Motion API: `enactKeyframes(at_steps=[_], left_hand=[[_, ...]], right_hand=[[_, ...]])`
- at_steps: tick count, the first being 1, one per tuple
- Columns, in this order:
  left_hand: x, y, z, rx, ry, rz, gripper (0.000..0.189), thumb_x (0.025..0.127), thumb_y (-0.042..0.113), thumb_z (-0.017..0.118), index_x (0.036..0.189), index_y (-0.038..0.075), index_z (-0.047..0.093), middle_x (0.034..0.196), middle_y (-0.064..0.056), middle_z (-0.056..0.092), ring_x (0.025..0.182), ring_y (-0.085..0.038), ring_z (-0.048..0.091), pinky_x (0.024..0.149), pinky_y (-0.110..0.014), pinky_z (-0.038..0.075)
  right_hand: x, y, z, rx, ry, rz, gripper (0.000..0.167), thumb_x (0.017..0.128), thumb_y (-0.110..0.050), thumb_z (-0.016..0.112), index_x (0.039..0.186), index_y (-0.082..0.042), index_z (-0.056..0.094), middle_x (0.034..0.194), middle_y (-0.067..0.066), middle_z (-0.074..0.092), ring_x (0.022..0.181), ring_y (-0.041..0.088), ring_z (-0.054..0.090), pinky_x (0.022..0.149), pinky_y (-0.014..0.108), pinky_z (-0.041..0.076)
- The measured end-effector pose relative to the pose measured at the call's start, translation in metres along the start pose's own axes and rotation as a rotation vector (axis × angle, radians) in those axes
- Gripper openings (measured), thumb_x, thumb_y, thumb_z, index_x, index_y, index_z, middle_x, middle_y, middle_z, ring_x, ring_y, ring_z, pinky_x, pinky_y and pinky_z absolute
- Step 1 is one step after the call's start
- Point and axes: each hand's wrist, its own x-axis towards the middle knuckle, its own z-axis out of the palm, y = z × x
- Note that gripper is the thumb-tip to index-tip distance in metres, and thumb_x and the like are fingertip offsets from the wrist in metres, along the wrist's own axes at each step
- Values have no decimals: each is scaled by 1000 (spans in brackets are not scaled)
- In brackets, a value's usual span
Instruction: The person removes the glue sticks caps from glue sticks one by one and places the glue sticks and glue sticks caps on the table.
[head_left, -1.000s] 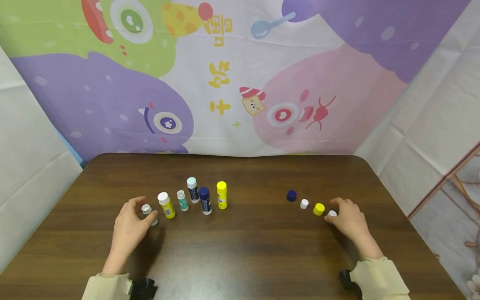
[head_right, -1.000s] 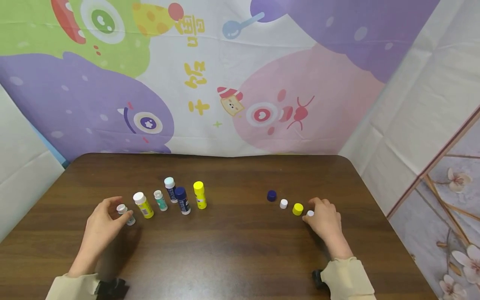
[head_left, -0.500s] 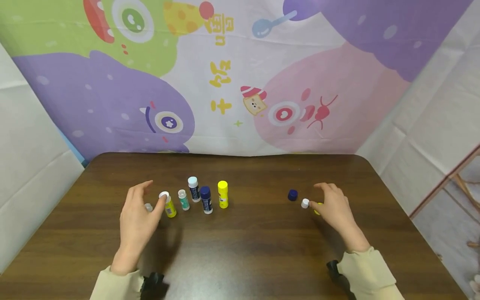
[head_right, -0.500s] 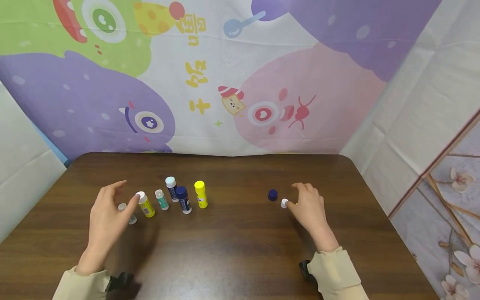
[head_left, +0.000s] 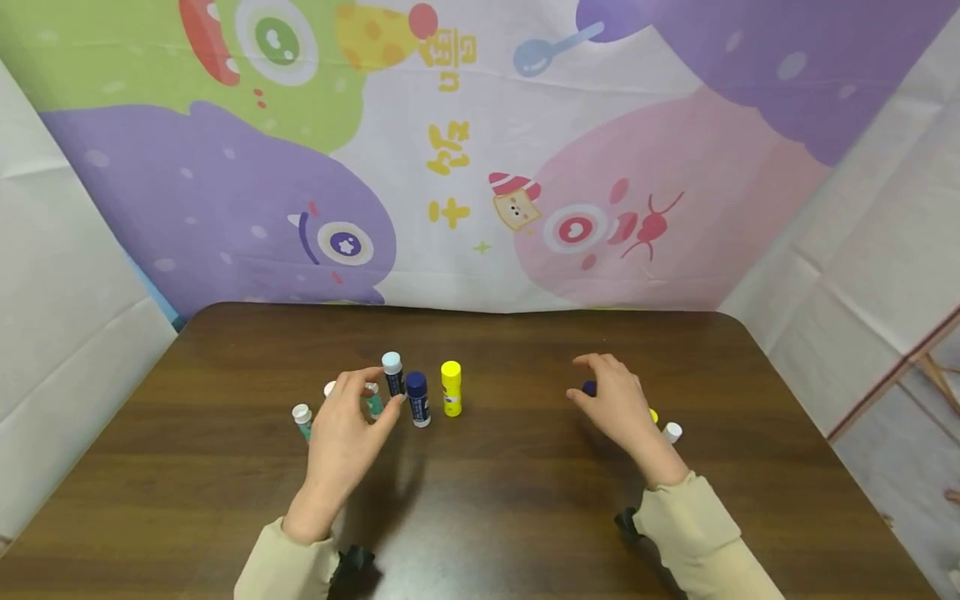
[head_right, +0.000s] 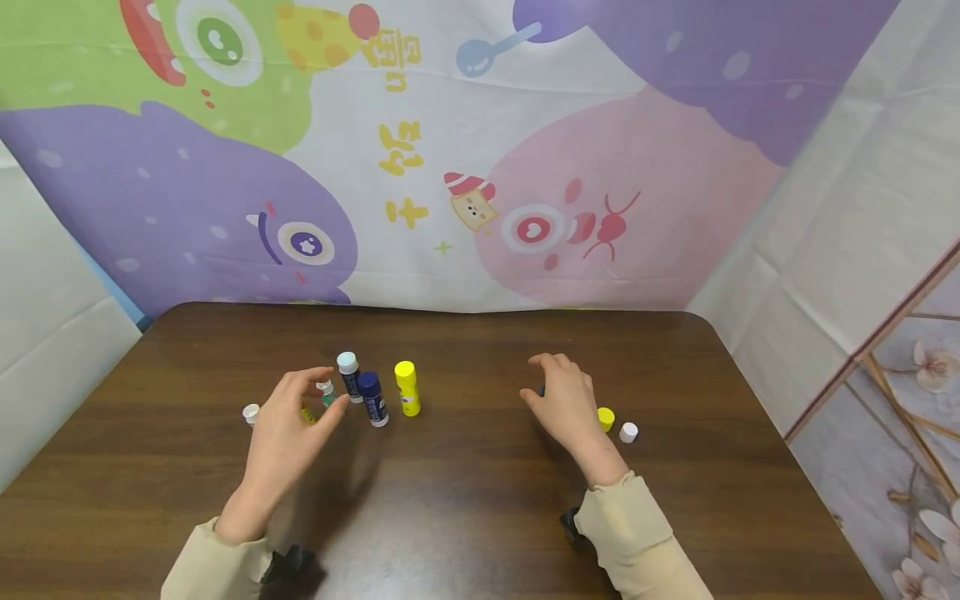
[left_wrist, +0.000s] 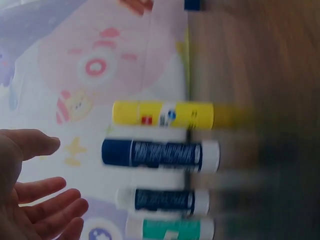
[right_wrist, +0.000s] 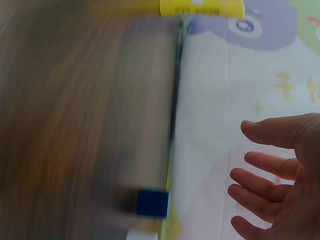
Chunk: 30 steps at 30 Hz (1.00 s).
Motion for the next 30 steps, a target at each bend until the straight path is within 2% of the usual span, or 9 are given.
enactKeyframes(at_steps=[6, 11, 17, 25, 30], left_hand=[[-5, 12, 18, -26, -80, -11, 30, 77, 20, 72, 100, 6, 61, 90, -7, 61, 83, -21, 59, 67, -37, 47], [-10, 20, 27, 36, -190, -21, 21, 77, 23, 70, 90, 8, 63, 83, -4, 61, 76, -19, 60, 64, -35, 47], [-13, 24, 36, 76, -297, -50, 24, 80, 24, 67, 96, 6, 63, 89, -7, 65, 80, -21, 63, 67, -38, 49], [-17, 28, 53, 59, -313, -119, 31, 81, 24, 64, 103, 3, 60, 95, -12, 67, 75, -29, 65, 61, -42, 50], [-17, 31, 60, 74, -302, -108, 33, 82, 18, 64, 106, -2, 58, 95, -17, 67, 73, -34, 64, 58, -44, 49]], right_hand=[[6, -25, 12, 54, -30, -48, 42, 79, -21, 69, 116, -5, 56, 114, 14, 58, 108, 30, 53, 94, 54, 34], [14, -46, 19, 97, -58, -83, 39, 81, -22, 67, 116, -9, 57, 115, 9, 58, 110, 27, 53, 98, 51, 32], [27, -72, 29, 113, -86, -164, 35, 83, -22, 65, 116, -12, 58, 116, 5, 58, 109, 23, 54, 97, 45, 37], [35, -98, 42, 83, -124, -300, 33, 85, -9, 61, 117, -12, 58, 117, 3, 58, 110, 21, 54, 94, 46, 39], [40, -106, 48, 19, -155, -377, 36, 88, -5, 53, 123, -15, 56, 123, 2, 56, 113, 21, 52, 92, 45, 40]])
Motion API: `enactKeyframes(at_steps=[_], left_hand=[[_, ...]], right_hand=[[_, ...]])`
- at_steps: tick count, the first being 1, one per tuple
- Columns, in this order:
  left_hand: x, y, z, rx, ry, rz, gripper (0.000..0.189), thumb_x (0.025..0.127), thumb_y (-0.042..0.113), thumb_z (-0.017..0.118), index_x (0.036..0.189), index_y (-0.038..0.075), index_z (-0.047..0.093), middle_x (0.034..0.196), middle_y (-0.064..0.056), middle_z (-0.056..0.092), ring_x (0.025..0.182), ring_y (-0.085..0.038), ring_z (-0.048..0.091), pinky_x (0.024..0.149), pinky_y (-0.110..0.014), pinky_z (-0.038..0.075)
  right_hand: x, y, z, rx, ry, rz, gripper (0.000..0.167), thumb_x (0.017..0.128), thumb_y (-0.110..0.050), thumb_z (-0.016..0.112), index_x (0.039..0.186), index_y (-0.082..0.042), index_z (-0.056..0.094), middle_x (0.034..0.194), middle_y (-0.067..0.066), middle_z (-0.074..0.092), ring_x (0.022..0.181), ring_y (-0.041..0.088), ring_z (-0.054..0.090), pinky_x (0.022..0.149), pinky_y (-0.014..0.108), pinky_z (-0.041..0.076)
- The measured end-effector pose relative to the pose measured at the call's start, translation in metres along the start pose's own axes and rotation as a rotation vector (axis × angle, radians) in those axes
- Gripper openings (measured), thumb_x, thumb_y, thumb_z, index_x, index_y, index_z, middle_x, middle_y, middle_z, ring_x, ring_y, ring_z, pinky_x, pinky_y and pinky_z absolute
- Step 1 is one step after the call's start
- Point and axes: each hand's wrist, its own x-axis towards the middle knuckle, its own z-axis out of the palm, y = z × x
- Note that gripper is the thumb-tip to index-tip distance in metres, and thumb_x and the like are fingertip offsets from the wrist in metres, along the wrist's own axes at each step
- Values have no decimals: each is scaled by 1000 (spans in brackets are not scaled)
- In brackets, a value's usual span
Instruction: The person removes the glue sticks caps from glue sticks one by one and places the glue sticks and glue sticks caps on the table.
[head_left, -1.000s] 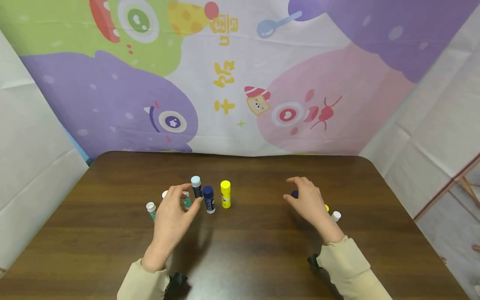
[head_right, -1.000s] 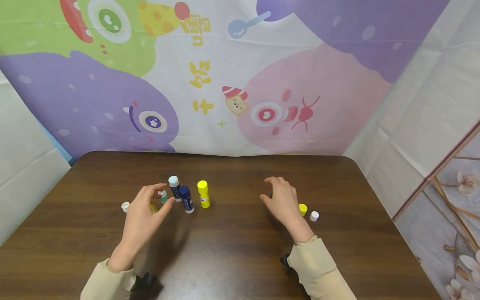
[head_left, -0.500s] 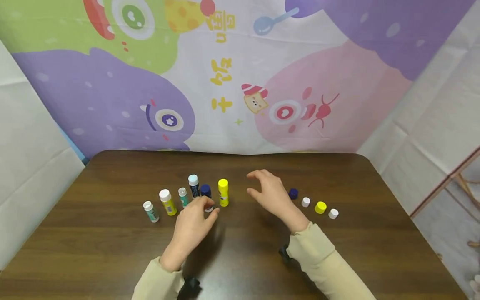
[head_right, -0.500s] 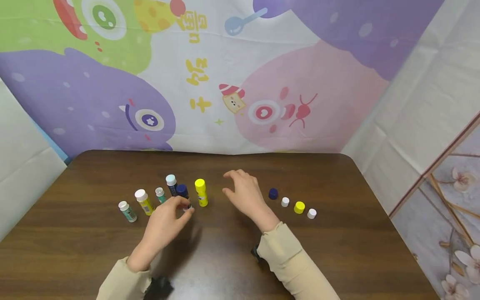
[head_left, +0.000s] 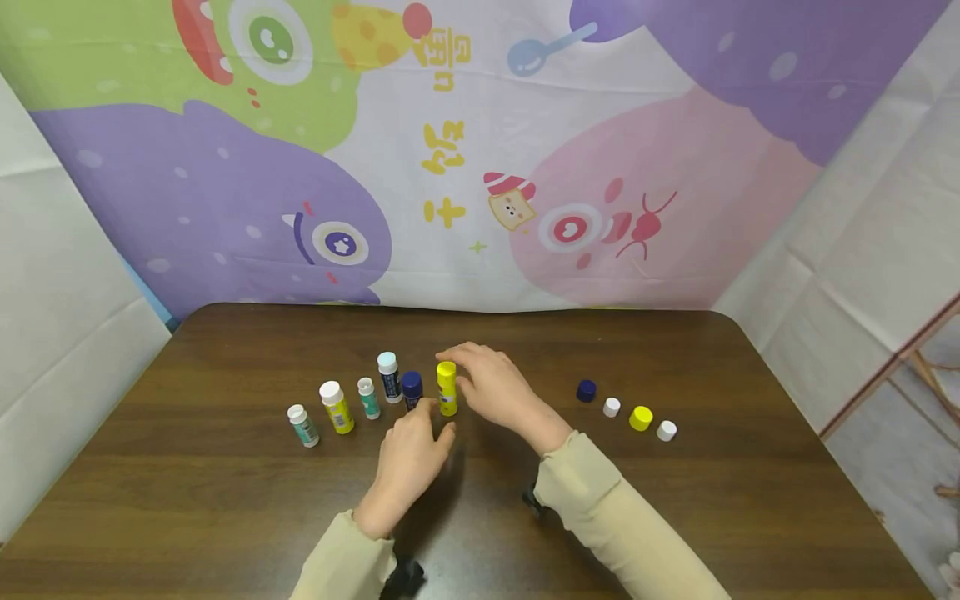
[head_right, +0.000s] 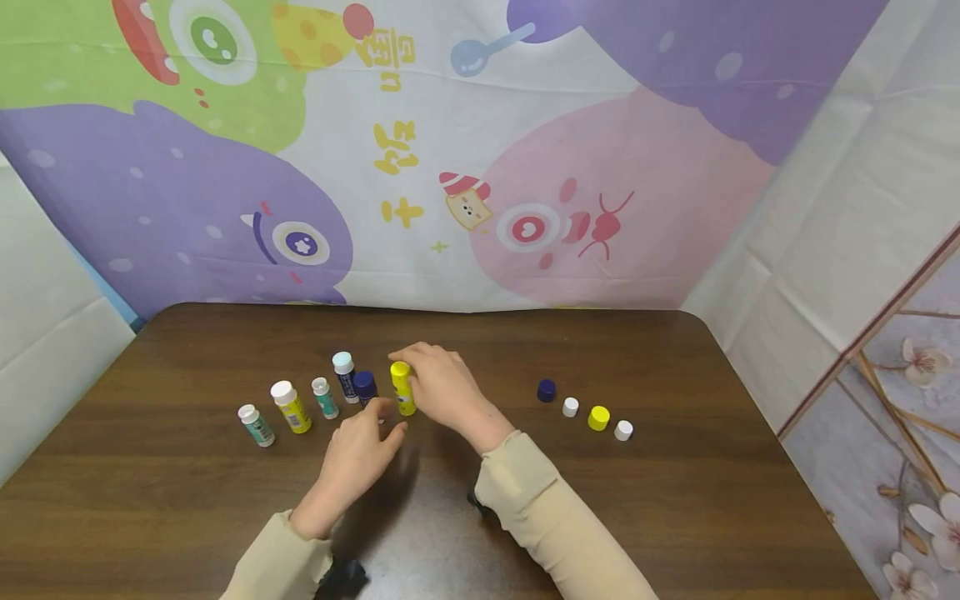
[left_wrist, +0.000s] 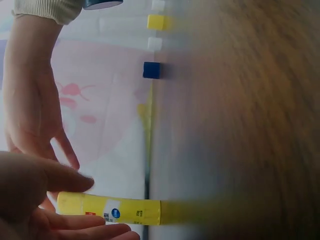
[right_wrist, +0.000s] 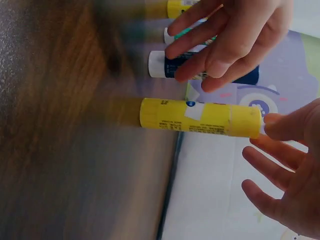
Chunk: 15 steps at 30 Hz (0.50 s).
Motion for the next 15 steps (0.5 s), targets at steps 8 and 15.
enactKeyframes(at_steps=[8, 15], left_hand=[[3, 2, 8, 13, -20, 7, 37, 81, 10, 63, 112, -8, 54, 98, -22, 65, 77, -37, 64, 62, -47, 50], [6, 4, 14, -45, -8, -21, 39, 81, 16, 63, 113, -4, 55, 103, -18, 63, 79, -36, 63, 62, -47, 50]], right_hand=[[0, 1, 7, -54, -5, -14, 34, 89, -4, 51, 119, -17, 60, 119, 2, 57, 109, 19, 55, 91, 43, 41], [-7, 2, 6, -9, 26, 2, 22, 87, -9, 57, 108, -13, 63, 106, 2, 60, 91, 16, 61, 89, 40, 43]])
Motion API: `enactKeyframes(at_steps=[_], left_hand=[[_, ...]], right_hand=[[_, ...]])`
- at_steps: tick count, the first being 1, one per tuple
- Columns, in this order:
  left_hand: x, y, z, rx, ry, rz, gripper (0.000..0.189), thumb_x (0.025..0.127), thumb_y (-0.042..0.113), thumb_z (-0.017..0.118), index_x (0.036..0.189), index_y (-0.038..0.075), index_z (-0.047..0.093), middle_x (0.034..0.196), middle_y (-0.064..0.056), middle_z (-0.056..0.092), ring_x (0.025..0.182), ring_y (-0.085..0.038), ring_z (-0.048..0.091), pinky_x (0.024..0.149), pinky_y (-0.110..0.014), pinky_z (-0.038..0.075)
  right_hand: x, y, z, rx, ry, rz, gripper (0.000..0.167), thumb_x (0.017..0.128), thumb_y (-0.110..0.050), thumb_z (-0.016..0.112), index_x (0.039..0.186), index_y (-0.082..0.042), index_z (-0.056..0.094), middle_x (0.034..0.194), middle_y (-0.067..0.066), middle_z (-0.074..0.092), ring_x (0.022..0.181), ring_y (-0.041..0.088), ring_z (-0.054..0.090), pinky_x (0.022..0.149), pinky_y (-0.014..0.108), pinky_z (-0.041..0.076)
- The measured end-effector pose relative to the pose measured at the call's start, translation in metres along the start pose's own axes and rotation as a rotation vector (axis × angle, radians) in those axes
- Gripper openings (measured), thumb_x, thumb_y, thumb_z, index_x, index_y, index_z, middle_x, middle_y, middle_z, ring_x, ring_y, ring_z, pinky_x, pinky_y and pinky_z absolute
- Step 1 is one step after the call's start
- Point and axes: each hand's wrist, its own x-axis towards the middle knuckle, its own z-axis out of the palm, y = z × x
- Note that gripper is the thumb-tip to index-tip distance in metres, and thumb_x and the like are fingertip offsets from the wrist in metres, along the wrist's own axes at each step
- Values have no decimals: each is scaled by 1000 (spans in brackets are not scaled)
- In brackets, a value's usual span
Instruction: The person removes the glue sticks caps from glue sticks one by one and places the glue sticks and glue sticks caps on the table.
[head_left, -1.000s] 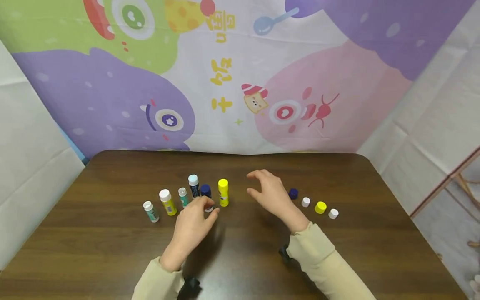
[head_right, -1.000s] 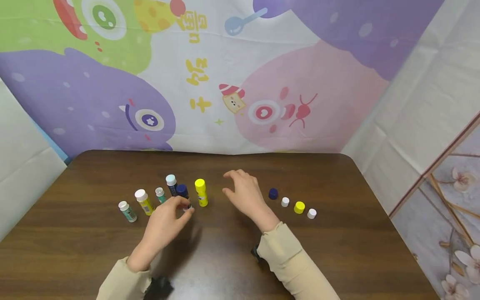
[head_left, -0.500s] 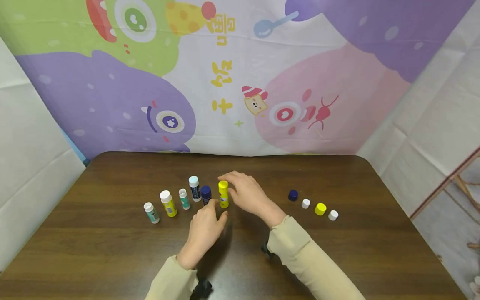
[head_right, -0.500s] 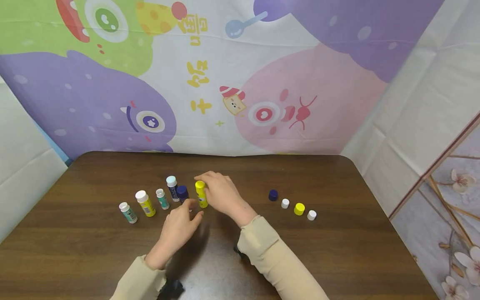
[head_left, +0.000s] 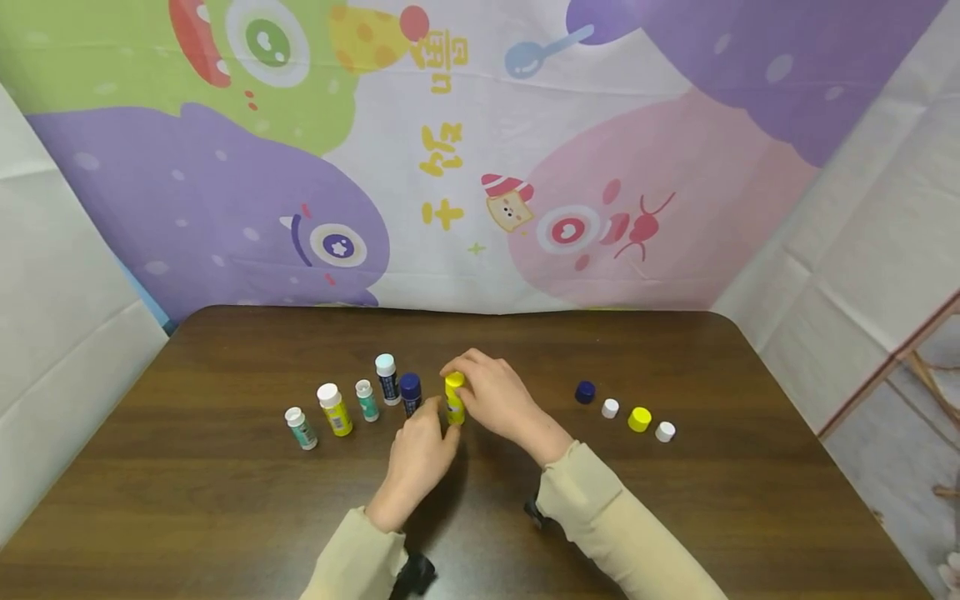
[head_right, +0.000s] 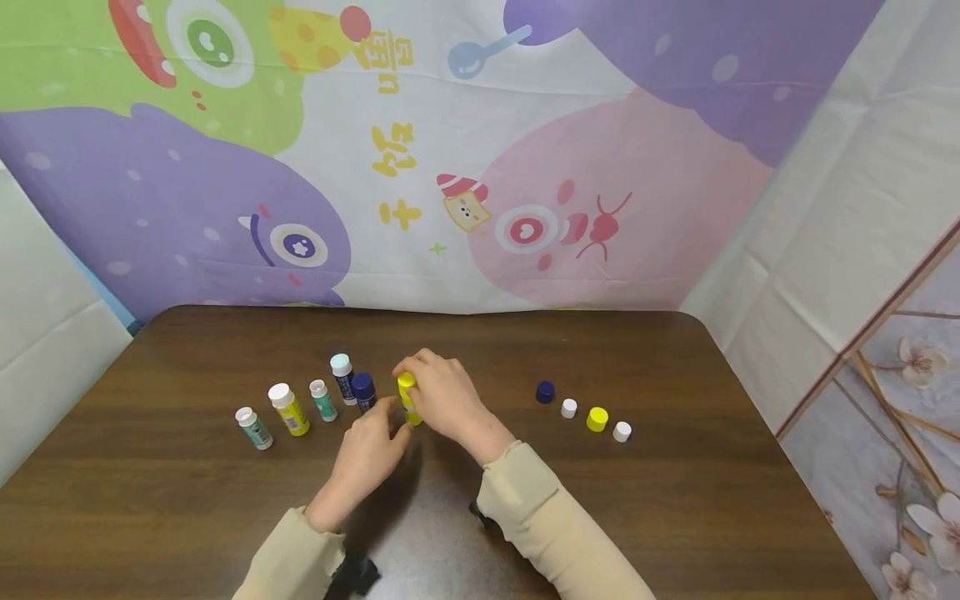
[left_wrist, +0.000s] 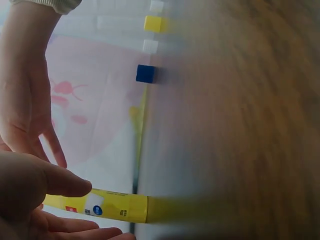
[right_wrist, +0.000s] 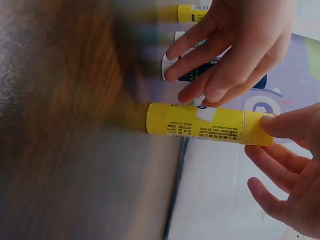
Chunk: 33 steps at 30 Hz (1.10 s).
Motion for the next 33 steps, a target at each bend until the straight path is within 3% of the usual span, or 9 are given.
enactKeyframes(at_steps=[7, 17, 25, 33], left_hand=[[3, 4, 1, -10, 15, 13, 30, 82, 21, 62, 105, 1, 59, 87, -11, 63, 65, -23, 57, 55, -40, 47], [2, 12, -3, -70, -10, 136, 22, 83, 23, 65, 96, 7, 58, 81, -5, 60, 65, -15, 54, 57, -30, 45], [1, 20, -11, -93, 88, 195, 25, 76, 19, 72, 96, 7, 63, 86, -4, 63, 71, -18, 59, 64, -33, 49], [-1, 27, -16, -36, 170, 240, 28, 71, 17, 76, 95, 9, 64, 86, -3, 64, 73, -15, 58, 64, -33, 49]], right_hand=[[-15, -2, -8, 68, 14, -13, 20, 85, -9, 60, 105, -10, 64, 102, 2, 60, 86, 16, 60, 81, 35, 46], [-34, -6, -24, 218, 80, 24, 30, 85, -6, 60, 115, -8, 57, 106, 1, 58, 93, 14, 56, 78, 30, 48], [-44, -2, -32, 291, 156, 38, 26, 83, -5, 62, 109, -9, 61, 103, 0, 58, 91, 13, 56, 80, 34, 49], [-49, 2, -32, 343, 161, 90, 29, 81, -16, 68, 109, -9, 61, 101, 1, 61, 91, 15, 59, 81, 35, 50]])
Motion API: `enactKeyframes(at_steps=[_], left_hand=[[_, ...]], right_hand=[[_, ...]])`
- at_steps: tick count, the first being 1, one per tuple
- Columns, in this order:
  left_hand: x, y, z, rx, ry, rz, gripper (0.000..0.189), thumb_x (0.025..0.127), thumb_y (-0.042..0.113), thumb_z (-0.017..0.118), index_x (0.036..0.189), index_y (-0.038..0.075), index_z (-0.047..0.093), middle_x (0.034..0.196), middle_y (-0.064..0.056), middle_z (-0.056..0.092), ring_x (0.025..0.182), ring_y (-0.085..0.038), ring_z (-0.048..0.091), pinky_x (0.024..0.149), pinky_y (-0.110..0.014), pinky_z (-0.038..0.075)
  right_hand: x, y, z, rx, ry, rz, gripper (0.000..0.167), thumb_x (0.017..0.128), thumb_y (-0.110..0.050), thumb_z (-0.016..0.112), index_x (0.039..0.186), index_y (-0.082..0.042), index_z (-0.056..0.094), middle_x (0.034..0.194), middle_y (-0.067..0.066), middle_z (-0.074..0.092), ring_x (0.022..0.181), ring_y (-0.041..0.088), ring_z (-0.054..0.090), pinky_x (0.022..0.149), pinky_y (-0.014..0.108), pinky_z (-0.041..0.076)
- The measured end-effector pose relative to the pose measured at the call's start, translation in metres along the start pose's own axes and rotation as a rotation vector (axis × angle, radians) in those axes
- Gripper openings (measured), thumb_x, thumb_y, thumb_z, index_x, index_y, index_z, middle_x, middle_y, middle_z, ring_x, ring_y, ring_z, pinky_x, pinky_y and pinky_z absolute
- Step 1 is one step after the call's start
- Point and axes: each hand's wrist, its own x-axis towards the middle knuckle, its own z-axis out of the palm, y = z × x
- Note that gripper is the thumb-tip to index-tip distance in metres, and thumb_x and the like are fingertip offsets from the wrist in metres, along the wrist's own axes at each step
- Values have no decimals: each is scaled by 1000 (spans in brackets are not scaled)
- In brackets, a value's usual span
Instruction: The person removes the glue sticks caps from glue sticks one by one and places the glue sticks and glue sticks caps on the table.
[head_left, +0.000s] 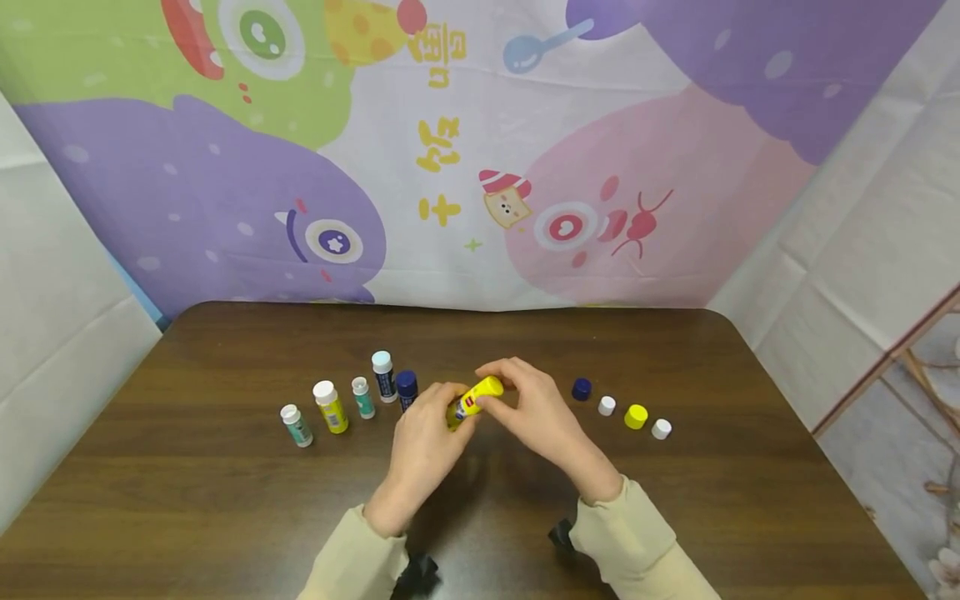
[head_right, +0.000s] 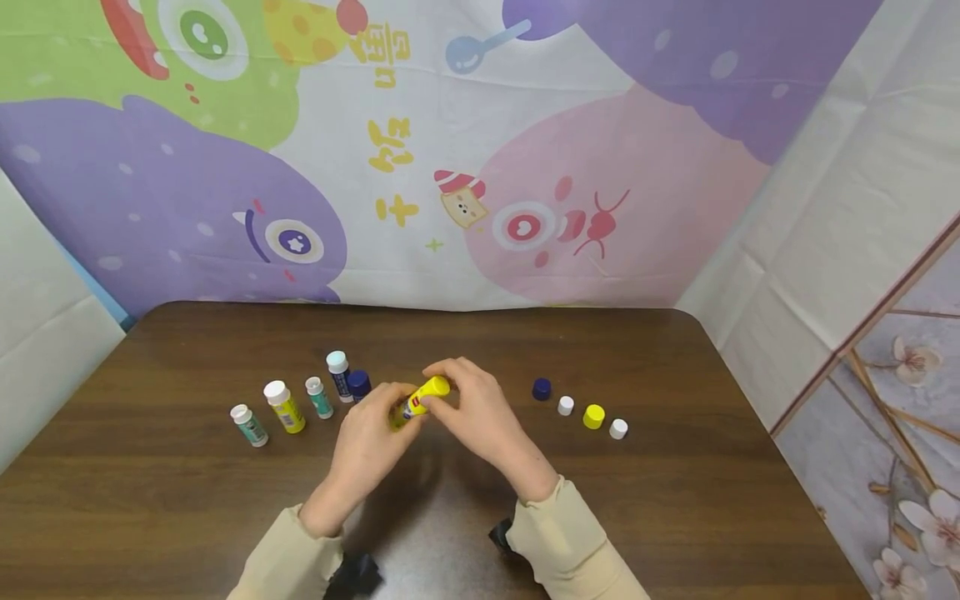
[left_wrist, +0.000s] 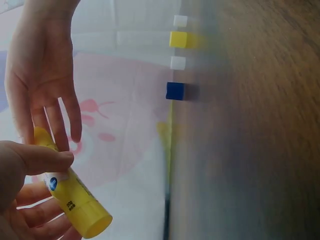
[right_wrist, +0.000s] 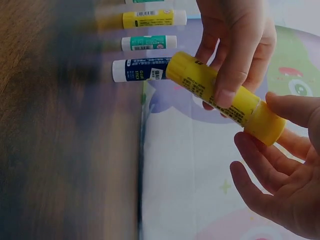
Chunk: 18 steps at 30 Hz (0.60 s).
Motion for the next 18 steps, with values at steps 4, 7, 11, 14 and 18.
enactKeyframes(at_steps=[4, 7, 11, 14, 18], left_hand=[[0, 1, -1, 27, 14, 22, 30, 69, 18, 78, 95, 9, 65, 86, -3, 64, 73, -16, 58, 63, -33, 49], [-1, 1, 0, 33, 11, 30, 30, 69, 19, 79, 95, 10, 65, 86, -3, 64, 73, -16, 58, 63, -33, 48], [-1, 1, 1, 32, -5, 37, 32, 69, 20, 79, 96, 11, 65, 87, -2, 65, 75, -17, 58, 64, -34, 49], [-1, 1, 0, 30, -21, 37, 32, 69, 19, 79, 97, 11, 66, 89, -2, 66, 76, -18, 59, 65, -34, 49], [-2, 0, 1, 28, -57, 30, 33, 70, 19, 78, 100, 11, 66, 91, -2, 66, 76, -18, 59, 65, -34, 49]], right_hand=[[-1, 1, -2, 6, -10, 31, 33, 80, -19, 69, 110, -10, 60, 104, 3, 63, 89, 18, 62, 79, 33, 51], [-1, 2, -4, 10, -22, 35, 33, 80, -18, 69, 111, -9, 60, 106, 6, 64, 90, 19, 62, 78, 32, 51], [-2, 4, -4, 13, -28, 20, 34, 80, -17, 69, 111, -8, 60, 107, 7, 63, 90, 19, 63, 78, 32, 51], [-3, 6, -4, 7, -30, 0, 34, 79, -16, 69, 111, -9, 60, 107, 7, 63, 91, 18, 62, 80, 32, 50], [-4, 7, -4, -15, -38, -19, 33, 79, -16, 69, 110, -9, 60, 106, 6, 63, 91, 14, 61, 79, 31, 50]])
